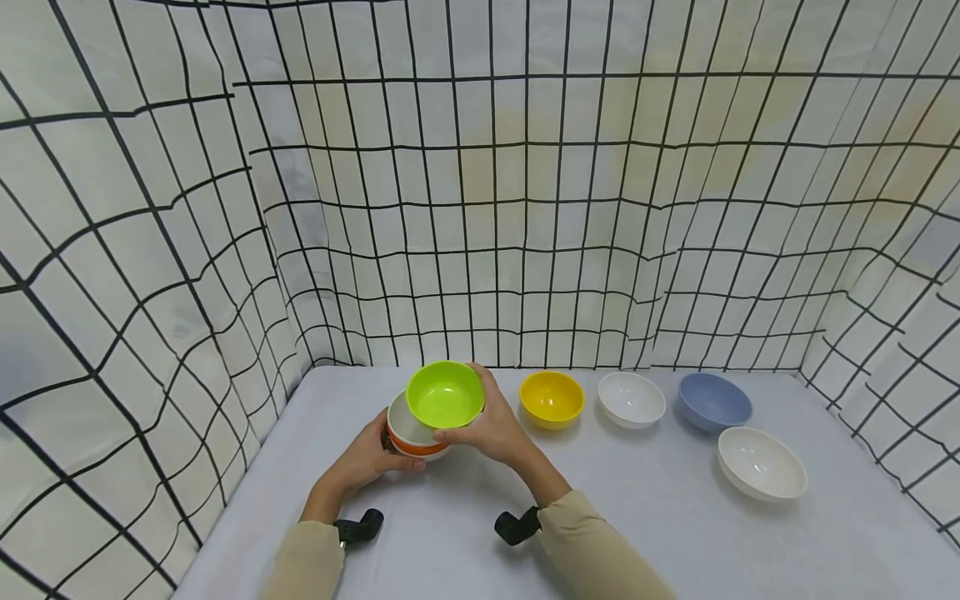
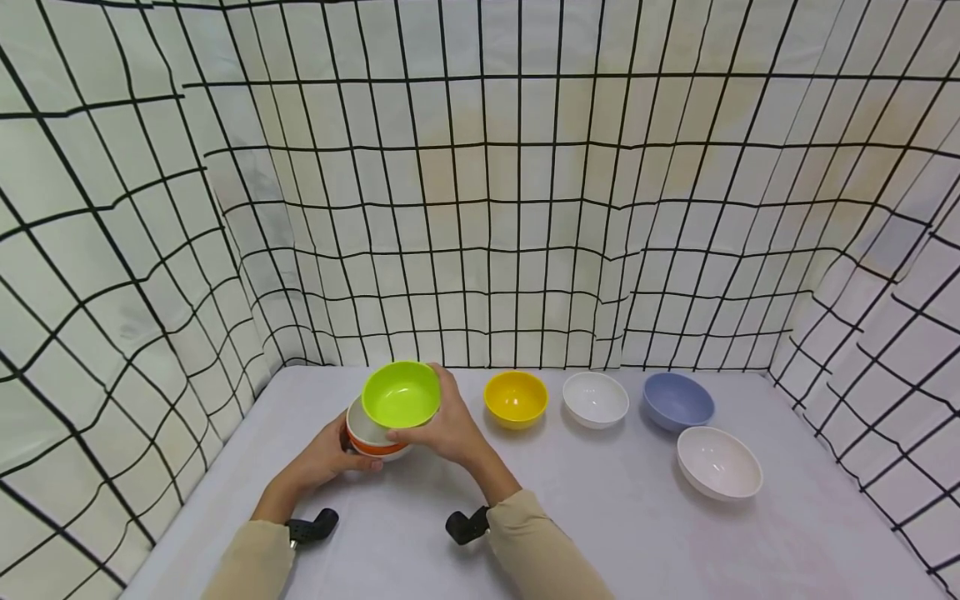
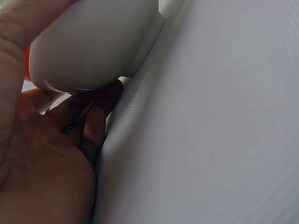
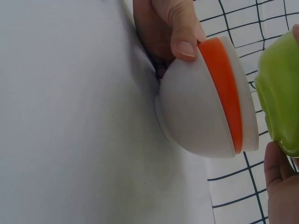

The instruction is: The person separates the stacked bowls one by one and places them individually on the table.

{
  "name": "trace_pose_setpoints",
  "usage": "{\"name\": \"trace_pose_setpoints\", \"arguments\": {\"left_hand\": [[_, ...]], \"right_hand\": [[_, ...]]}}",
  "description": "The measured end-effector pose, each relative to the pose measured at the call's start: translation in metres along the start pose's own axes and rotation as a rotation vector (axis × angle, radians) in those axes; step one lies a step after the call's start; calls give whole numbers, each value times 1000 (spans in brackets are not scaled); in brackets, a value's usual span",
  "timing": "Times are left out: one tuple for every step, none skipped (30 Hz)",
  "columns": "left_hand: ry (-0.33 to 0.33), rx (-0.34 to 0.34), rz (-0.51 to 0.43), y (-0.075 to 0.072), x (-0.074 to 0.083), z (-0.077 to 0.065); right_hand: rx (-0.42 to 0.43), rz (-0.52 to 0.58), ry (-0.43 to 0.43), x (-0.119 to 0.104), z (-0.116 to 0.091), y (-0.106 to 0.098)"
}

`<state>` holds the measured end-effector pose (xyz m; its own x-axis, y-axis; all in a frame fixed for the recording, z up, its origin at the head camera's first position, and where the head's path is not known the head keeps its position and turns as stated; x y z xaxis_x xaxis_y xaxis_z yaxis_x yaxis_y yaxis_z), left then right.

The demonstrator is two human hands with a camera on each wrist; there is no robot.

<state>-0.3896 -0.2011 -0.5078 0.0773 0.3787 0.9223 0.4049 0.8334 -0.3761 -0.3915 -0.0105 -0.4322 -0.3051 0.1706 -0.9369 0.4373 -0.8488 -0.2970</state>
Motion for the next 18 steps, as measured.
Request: {"name": "trace_pose_setpoints", "arguments": {"left_hand": [[6, -3, 2, 0, 0, 0], [15, -5, 3, 0, 1, 1], [26, -6, 8, 0, 1, 1], [36, -8, 13, 0, 2, 1], [51, -11, 16, 0, 3, 2], [64, -13, 15, 0, 4, 2], [75, -15, 13, 0, 4, 2], [79, -14, 12, 0, 5, 2], [79, -14, 13, 0, 4, 2], [75, -13, 9, 0, 4, 2], [71, -10, 8, 0, 4, 2], [64, -8, 4, 0, 3, 2], [57, -7, 6, 0, 3, 2], [50, -6, 8, 0, 2, 2], [48, -5, 9, 0, 2, 2], [45, -2, 8, 0, 2, 2], [44, 0, 5, 0, 2, 2], [44, -1, -3, 0, 2, 2]], "right_hand": [[2, -9, 14, 1, -2, -1], [2, -15, 23, 1, -5, -2], [3, -21, 32, 0, -7, -4], [0, -23, 33, 0, -9, -5], [-2, -21, 33, -1, -12, -5], [-4, -22, 33, -1, -14, -6], [-7, -22, 29, -2, -16, -6], [-10, -24, 20, -3, -19, -7], [-13, -28, 14, -3, -21, -8], [-14, -34, 12, -4, -24, -8], [-14, -43, 15, -4, -27, -9], [-15, -53, 18, -4, -31, -10], [-15, -58, 21, -3, -34, -11], [-18, -62, 25, -3, -37, -13], [-21, -61, 30, -2, -41, -14], [-24, -62, 36, -1, -44, -15], [-27, -61, 41, -1, -47, -17], [-29, -60, 47, 1, -51, -18]]}}
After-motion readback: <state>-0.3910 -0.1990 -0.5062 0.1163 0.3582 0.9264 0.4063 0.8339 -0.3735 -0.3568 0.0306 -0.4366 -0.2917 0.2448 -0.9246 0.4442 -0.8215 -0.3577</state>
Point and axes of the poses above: each hand's wrist, its own z-axis towards the middle knuckle, its own y-axis out of the palm, x = y × z, the point moved 10 cm from there along z, towards the middle knuckle, and after that the axes turned 10 degrees about -x, right-handed, at the moved point
